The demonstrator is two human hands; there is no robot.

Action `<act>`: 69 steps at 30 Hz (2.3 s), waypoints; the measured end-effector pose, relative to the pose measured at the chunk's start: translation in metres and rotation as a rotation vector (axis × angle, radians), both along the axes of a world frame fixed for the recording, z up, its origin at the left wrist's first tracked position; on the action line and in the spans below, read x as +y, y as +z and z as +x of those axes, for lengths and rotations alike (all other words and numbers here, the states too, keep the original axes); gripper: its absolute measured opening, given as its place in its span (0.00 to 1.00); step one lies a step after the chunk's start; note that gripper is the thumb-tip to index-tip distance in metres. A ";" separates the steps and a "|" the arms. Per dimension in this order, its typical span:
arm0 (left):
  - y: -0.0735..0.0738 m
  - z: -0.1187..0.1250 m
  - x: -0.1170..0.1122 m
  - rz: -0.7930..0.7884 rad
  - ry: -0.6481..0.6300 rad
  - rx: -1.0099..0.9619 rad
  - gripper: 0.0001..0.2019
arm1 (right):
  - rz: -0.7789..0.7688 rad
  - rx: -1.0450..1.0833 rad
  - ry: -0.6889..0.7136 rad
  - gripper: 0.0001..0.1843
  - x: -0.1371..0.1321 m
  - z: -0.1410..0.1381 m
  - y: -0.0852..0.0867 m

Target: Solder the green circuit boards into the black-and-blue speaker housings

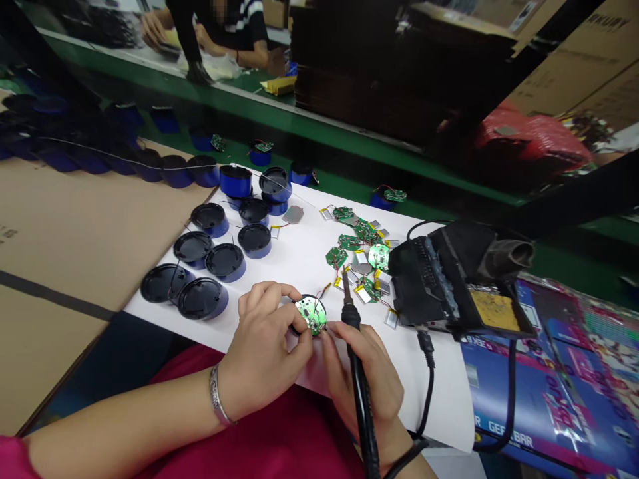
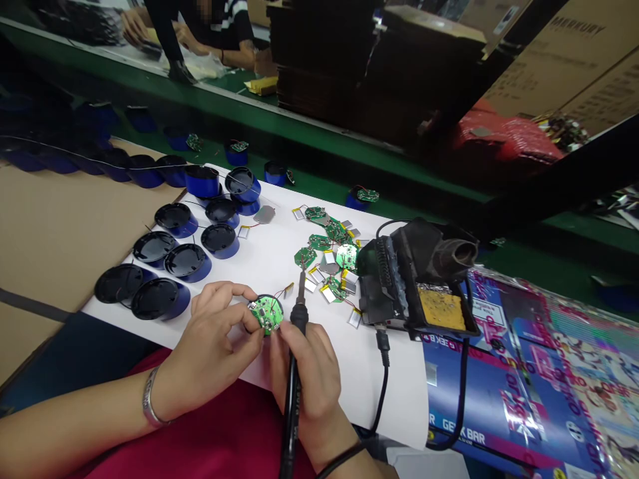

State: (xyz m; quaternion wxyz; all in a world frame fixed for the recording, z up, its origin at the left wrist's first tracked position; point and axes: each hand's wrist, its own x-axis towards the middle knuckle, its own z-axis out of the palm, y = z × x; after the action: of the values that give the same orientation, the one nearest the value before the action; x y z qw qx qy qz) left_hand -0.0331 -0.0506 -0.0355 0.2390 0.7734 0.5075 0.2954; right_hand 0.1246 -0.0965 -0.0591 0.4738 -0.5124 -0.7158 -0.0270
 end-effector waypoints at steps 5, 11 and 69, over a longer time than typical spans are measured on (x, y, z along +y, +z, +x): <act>-0.002 0.001 0.000 -0.012 0.021 -0.003 0.06 | -0.091 0.264 -0.131 0.18 0.002 0.021 0.017; -0.001 0.003 0.002 -0.094 0.025 -0.021 0.07 | -0.269 0.738 -0.047 0.06 0.016 0.052 0.032; 0.011 0.005 0.011 -0.307 -0.008 0.007 0.08 | -0.371 0.554 0.426 0.08 0.021 0.054 0.045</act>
State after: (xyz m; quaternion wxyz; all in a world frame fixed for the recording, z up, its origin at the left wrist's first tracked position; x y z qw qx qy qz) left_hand -0.0286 -0.0396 -0.0240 0.3538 0.7308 0.5443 0.2108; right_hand 0.1790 -0.0759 -0.0141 0.5435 -0.4171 -0.6437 0.3411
